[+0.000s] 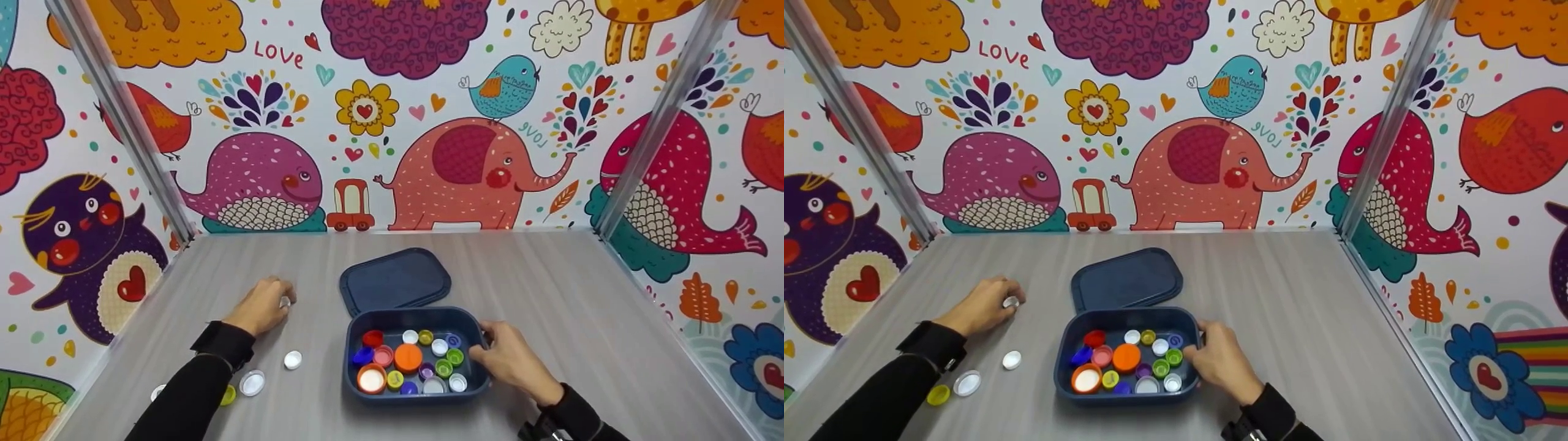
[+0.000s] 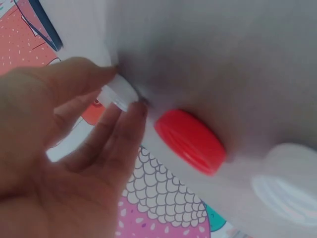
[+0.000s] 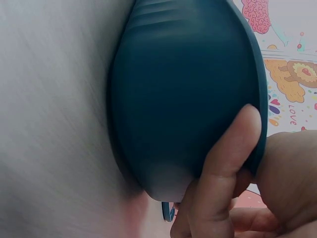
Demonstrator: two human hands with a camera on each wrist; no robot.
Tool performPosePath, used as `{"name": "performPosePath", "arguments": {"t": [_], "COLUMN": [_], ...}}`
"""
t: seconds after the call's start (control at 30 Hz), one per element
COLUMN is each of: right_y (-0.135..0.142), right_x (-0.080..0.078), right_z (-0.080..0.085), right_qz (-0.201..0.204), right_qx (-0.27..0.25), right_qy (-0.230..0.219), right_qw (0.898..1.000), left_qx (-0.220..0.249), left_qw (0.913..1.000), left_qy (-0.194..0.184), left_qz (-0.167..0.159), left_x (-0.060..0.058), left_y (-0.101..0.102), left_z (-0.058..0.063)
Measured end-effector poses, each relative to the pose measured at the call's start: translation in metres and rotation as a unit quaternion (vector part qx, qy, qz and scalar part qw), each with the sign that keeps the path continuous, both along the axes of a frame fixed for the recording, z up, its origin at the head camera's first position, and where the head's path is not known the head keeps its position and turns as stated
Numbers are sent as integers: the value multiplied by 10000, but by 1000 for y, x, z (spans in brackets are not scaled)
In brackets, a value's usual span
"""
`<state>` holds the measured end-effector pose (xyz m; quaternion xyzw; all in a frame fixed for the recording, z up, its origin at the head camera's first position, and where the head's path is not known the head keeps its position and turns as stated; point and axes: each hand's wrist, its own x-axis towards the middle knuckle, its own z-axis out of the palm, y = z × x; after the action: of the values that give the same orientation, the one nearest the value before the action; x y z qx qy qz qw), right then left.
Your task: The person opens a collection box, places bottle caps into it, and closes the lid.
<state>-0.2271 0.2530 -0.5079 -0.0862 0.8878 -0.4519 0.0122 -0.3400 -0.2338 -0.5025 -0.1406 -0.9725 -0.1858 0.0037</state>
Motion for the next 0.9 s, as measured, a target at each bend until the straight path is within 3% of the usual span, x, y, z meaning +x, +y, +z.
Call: {"name": "performPosePath", "arguments": {"t": [0.4,0.73,0.9], "right_y": [-1,-1,-1], "right_x": [1,0,-1], "right_z": [0,1,2], "right_qz": [-19,-48,-67], "right_qx": [-57,46,168], "right_qy": [-52,-5,45], "right_qw": [10000,10000,9998], "left_qx": [216,400,486], "left_qw": [9988,9927,9827], "left_qy": [347,731,1097], "left_qz": [-262,-868,-1412], "left_x": [9,28,43], "left_y": [13,48,74], "left_z": [10,31,44]}}
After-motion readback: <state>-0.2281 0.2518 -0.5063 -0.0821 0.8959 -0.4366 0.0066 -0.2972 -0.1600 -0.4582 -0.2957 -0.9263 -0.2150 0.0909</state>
